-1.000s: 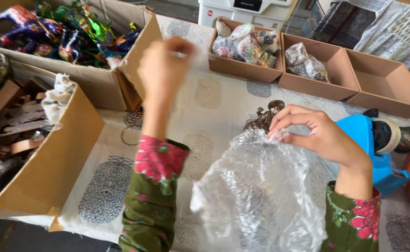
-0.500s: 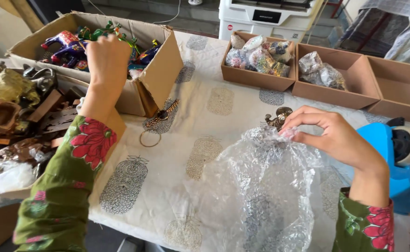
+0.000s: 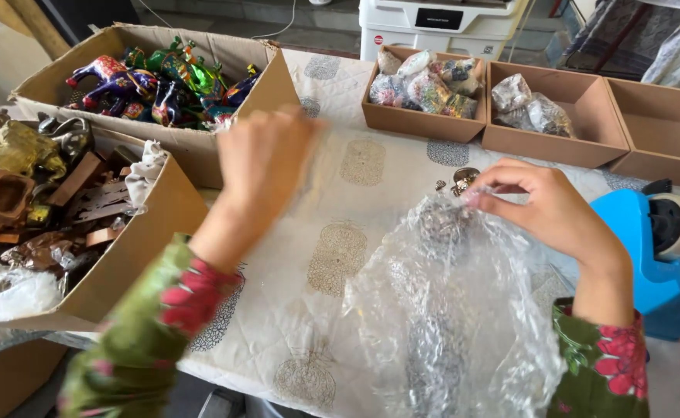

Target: The person wraps small metallic figurines and other items in bubble wrap by hand and places them into cardboard boxes on a table.

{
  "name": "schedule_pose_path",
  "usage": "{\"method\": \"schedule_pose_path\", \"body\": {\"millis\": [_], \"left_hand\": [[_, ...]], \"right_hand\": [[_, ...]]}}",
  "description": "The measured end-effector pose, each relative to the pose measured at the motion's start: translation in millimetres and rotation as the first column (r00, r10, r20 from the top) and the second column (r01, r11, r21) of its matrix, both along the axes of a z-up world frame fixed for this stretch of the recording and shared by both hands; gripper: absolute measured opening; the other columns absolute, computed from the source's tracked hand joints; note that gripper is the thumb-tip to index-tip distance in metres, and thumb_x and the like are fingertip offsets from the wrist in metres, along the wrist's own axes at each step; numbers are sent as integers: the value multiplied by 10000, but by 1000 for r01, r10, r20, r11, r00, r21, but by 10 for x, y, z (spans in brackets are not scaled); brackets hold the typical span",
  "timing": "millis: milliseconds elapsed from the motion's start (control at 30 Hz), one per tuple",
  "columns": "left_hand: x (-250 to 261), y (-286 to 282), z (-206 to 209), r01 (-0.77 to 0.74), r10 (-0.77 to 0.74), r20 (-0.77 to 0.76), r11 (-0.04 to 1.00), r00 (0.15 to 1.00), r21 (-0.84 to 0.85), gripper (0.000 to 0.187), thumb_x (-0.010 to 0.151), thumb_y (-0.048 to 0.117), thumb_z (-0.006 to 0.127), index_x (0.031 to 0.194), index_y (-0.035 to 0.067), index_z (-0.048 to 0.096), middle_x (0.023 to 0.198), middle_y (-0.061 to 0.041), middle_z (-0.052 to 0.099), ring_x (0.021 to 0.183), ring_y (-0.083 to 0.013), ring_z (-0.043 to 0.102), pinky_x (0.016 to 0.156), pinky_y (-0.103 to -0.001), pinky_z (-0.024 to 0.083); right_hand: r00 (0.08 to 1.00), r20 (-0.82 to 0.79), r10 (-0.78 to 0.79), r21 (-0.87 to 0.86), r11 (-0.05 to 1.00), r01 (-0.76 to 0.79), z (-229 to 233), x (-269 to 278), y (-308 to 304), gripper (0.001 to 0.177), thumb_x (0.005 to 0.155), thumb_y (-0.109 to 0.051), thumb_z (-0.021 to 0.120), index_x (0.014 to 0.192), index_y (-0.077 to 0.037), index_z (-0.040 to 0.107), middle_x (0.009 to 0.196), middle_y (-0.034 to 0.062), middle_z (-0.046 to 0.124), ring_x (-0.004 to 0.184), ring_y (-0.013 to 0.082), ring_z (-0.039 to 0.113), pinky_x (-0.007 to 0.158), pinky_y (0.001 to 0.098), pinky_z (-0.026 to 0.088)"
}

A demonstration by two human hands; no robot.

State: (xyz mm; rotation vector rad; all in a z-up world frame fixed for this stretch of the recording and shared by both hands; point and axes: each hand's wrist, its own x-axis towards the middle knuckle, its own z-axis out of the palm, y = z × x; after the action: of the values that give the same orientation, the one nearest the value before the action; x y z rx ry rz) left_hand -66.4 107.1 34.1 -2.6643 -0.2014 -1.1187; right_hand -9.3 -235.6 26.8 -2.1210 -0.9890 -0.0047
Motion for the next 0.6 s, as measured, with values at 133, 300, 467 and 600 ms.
{"method": "schedule_pose_path", "body": {"millis": [133,300,467,600], "left_hand": [[52,-850,-162,574,-604,91,685,792,-449,472,878,627,680,1000,178,763,806,5,784,638,-195,746,527,-355,537],[660,-1184,-549,549,-822,45,337,567,-765,597,759,615,788,1106,129,781,920,-94,778,852,-234,749,724,-360,564],[949,-843,-712,447,-839,202,55,506,-893,514,743,382,867,1154,102,738,877,-60,750,759,-144,707,665,-321,581],[980,-713,-723,268,-841,160,-19,517,-963,338,832,284,878,1058,58,768,831,-59,732,669,-110,645,610,-300,532]], "right_hand": [[986,20,-168,-7,986,168,-58,67,51,205,897,-199,758,1015,-31,765,931,38,736,850,133,673,757,290,549],[954,123,-275,214,946,245,-239,343,-96,181,941,-136,741,1042,14,747,951,51,728,838,114,667,732,272,532],[966,-123,-228,487,834,259,-504,709,-330,167,992,-114,703,1108,2,732,972,36,735,855,84,670,773,240,540],[937,-248,-245,479,810,339,-507,640,-403,183,1024,-133,671,1150,-11,724,1024,5,750,934,69,682,803,222,527]]}}
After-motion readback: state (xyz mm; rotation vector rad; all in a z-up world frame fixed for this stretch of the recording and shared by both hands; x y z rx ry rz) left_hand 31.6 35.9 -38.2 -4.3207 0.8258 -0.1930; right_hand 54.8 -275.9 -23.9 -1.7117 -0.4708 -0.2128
